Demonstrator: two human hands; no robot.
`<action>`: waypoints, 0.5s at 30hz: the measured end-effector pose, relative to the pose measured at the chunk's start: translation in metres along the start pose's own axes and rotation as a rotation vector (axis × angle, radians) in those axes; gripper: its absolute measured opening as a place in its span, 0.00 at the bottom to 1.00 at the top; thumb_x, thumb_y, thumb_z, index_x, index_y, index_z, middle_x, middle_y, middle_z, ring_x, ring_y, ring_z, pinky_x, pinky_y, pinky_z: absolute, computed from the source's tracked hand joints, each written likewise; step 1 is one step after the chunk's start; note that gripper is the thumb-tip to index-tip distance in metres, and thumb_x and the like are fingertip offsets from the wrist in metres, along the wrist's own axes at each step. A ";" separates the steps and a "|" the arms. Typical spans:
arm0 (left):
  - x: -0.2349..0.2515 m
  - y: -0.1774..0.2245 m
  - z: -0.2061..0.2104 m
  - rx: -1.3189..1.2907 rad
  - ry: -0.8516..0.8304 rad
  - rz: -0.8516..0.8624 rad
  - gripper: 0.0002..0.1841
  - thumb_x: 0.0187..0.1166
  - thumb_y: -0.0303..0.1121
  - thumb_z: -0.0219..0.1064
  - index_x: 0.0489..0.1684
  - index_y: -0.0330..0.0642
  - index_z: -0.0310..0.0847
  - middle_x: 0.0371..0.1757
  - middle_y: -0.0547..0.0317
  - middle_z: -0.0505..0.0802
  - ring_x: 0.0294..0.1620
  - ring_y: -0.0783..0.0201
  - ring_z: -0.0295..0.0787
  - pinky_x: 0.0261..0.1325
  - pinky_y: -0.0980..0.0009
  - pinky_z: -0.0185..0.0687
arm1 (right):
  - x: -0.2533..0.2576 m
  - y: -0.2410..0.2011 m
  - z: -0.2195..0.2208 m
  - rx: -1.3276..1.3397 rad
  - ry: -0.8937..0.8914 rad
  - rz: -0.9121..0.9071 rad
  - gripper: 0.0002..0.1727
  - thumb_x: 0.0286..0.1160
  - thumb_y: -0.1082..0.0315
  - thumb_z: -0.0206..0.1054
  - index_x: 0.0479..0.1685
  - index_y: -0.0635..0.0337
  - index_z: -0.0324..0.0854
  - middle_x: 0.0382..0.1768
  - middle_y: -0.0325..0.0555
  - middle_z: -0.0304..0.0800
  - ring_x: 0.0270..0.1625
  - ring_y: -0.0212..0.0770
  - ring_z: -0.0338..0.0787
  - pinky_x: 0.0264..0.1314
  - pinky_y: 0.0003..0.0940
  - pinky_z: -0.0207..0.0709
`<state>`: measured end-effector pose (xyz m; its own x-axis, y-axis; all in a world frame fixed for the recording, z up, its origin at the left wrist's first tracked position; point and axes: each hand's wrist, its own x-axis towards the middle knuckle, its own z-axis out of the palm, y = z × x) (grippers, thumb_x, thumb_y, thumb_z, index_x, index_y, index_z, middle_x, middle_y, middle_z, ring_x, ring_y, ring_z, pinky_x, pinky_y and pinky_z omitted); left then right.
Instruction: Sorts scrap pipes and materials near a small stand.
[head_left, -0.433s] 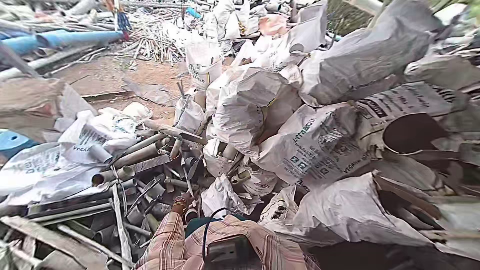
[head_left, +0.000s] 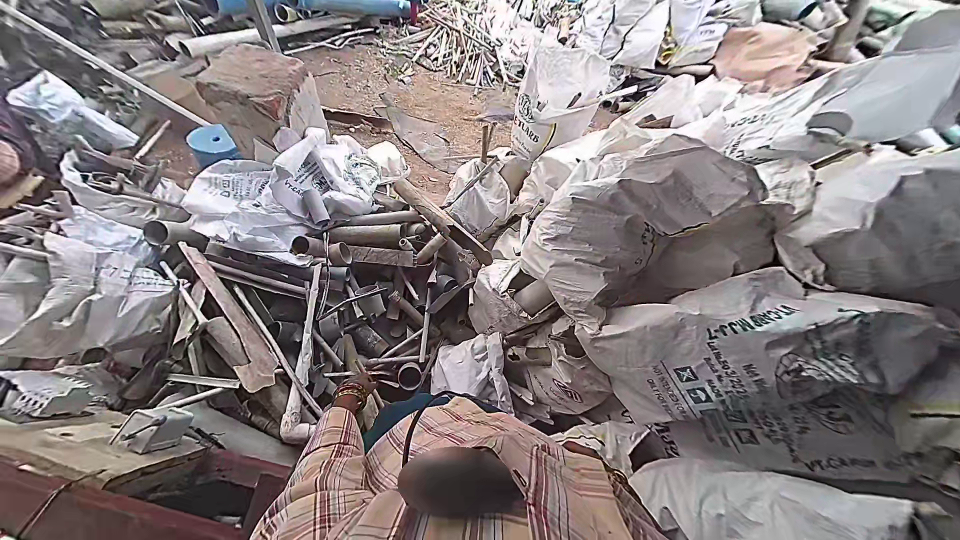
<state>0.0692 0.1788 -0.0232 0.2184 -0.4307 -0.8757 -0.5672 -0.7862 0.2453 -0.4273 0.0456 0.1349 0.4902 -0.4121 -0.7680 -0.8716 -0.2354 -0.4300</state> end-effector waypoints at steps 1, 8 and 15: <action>-0.005 -0.006 0.005 -0.037 0.007 -0.001 0.27 0.92 0.44 0.56 0.76 0.28 0.74 0.77 0.30 0.80 0.83 0.37 0.73 0.85 0.38 0.59 | 0.004 -0.025 -0.012 0.073 -0.084 0.191 0.24 0.96 0.64 0.49 0.74 0.79 0.73 0.69 0.78 0.81 0.72 0.64 0.84 0.78 0.47 0.71; -0.059 -0.020 0.051 -0.193 0.048 -0.042 0.24 0.93 0.41 0.54 0.78 0.30 0.74 0.78 0.31 0.80 0.82 0.38 0.74 0.85 0.42 0.61 | 0.037 -0.014 -0.024 -0.099 -0.162 0.168 0.24 0.97 0.64 0.47 0.77 0.75 0.74 0.74 0.73 0.80 0.78 0.64 0.80 0.84 0.53 0.64; -0.123 -0.050 0.098 -0.328 0.103 -0.249 0.24 0.94 0.41 0.53 0.78 0.30 0.73 0.77 0.31 0.81 0.83 0.40 0.73 0.86 0.42 0.59 | 0.106 0.083 0.017 -0.084 -0.148 0.168 0.22 0.93 0.62 0.55 0.68 0.73 0.81 0.65 0.71 0.86 0.70 0.65 0.86 0.80 0.59 0.69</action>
<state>-0.0072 0.3146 0.0316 0.4042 -0.2385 -0.8830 -0.2084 -0.9640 0.1650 -0.4476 -0.0031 0.0096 0.3268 -0.3193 -0.8895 -0.9345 -0.2494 -0.2538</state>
